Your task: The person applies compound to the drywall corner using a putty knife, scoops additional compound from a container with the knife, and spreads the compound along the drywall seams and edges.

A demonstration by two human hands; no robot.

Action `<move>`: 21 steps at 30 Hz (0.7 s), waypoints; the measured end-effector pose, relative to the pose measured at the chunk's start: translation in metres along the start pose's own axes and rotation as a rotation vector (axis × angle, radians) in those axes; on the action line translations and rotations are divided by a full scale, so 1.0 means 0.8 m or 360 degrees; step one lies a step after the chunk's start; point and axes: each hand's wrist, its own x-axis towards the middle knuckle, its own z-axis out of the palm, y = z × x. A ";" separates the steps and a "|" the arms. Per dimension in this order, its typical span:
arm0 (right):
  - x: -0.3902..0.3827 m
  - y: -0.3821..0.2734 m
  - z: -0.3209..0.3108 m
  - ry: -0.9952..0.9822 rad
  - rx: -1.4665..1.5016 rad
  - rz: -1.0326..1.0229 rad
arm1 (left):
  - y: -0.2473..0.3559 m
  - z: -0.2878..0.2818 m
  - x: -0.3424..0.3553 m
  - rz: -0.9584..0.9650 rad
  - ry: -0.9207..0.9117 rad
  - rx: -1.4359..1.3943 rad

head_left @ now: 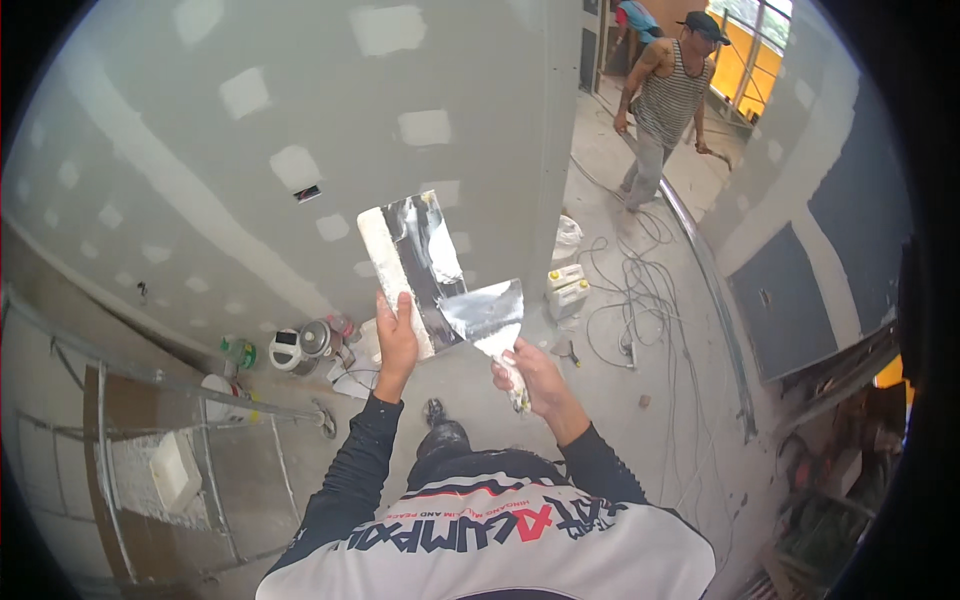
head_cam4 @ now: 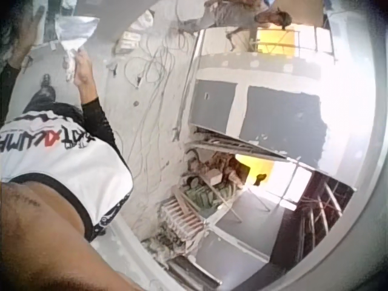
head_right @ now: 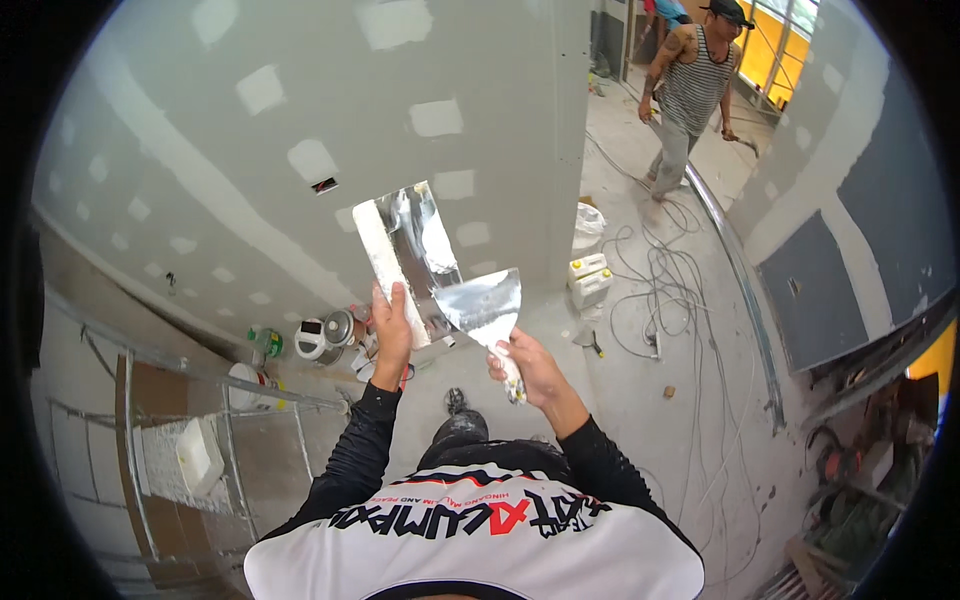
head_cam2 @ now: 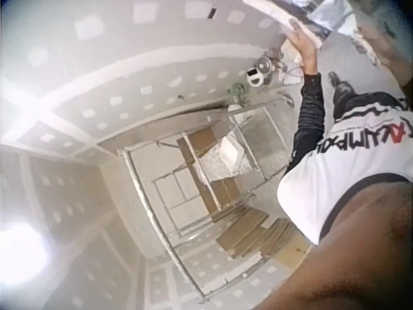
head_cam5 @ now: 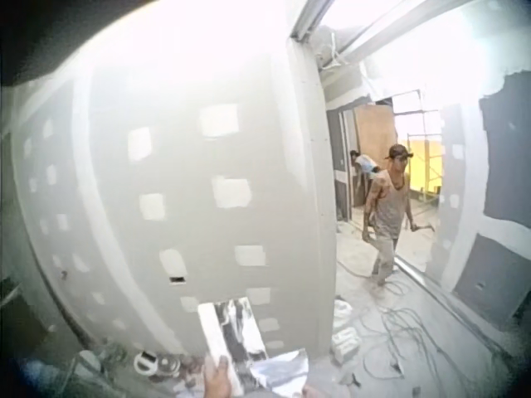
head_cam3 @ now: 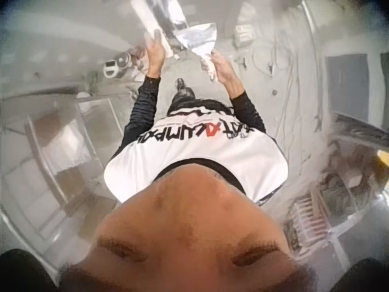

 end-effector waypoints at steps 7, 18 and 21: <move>0.083 -0.069 0.010 -0.0165 0.0073 -0.0297 | -0.001 0.018 0.035 0.0260 -0.0476 0.0302; 0.222 -0.051 0.099 0.0781 -0.3123 -0.1346 | -0.072 -0.043 0.242 -0.1014 -0.1037 -0.0913; 0.226 -0.051 0.097 0.1051 -0.3204 -0.1145 | -0.062 -0.046 0.282 -0.1037 -0.1118 -0.0960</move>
